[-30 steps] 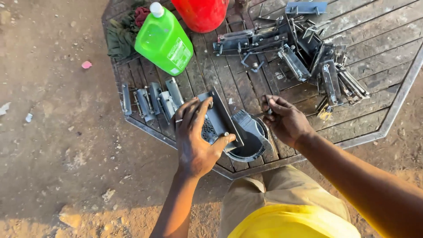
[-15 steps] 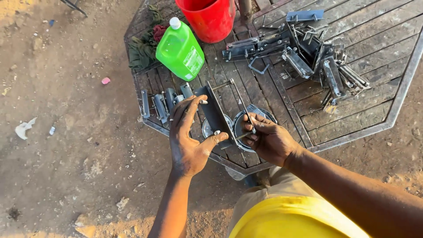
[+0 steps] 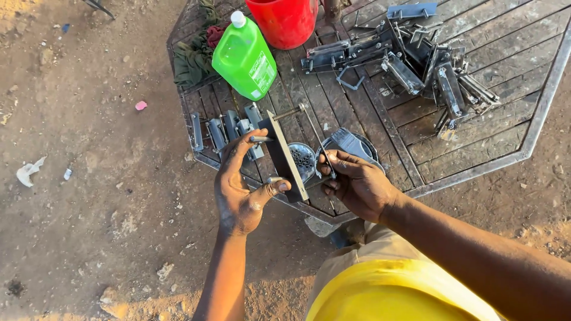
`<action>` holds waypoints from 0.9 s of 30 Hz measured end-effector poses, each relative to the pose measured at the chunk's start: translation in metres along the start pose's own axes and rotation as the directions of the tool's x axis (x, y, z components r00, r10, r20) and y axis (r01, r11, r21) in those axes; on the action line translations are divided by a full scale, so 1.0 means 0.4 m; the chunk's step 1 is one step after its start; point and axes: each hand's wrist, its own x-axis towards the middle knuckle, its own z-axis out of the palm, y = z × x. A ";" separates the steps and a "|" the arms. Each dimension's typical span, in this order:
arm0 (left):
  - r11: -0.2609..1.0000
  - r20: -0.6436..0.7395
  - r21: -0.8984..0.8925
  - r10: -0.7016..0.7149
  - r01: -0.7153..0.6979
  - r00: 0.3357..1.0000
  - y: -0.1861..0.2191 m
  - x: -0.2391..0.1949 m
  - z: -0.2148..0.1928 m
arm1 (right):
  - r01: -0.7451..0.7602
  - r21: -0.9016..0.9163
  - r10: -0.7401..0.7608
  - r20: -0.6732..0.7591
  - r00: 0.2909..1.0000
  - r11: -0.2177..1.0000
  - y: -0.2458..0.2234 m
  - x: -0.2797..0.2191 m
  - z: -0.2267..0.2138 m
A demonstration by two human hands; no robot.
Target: The person paints a metal part with a brush using black paint from a can, then inserts and tightens two bolts into the part. The painted part is placed on a wooden table alongside other similar parts.
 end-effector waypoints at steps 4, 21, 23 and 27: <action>0.999 0.013 -0.032 -0.003 0.003 1.000 -0.013 -0.006 -0.010 | -0.005 -0.008 0.005 0.003 1.000 1.000 -0.003 -0.005 0.023; 1.000 0.006 0.012 0.014 -0.014 1.000 -0.028 0.001 -0.020 | 0.038 -0.074 -0.043 -0.072 0.996 0.997 -0.015 -0.006 0.096; 1.000 0.007 0.016 0.018 -0.019 1.000 -0.024 0.011 -0.016 | 0.034 -0.073 -0.040 -0.077 0.996 0.997 -0.020 -0.002 0.099; 1.000 0.003 0.007 0.019 -0.019 1.000 -0.027 0.014 -0.017 | 0.013 -0.054 -0.018 -0.095 0.995 0.998 -0.016 0.005 0.096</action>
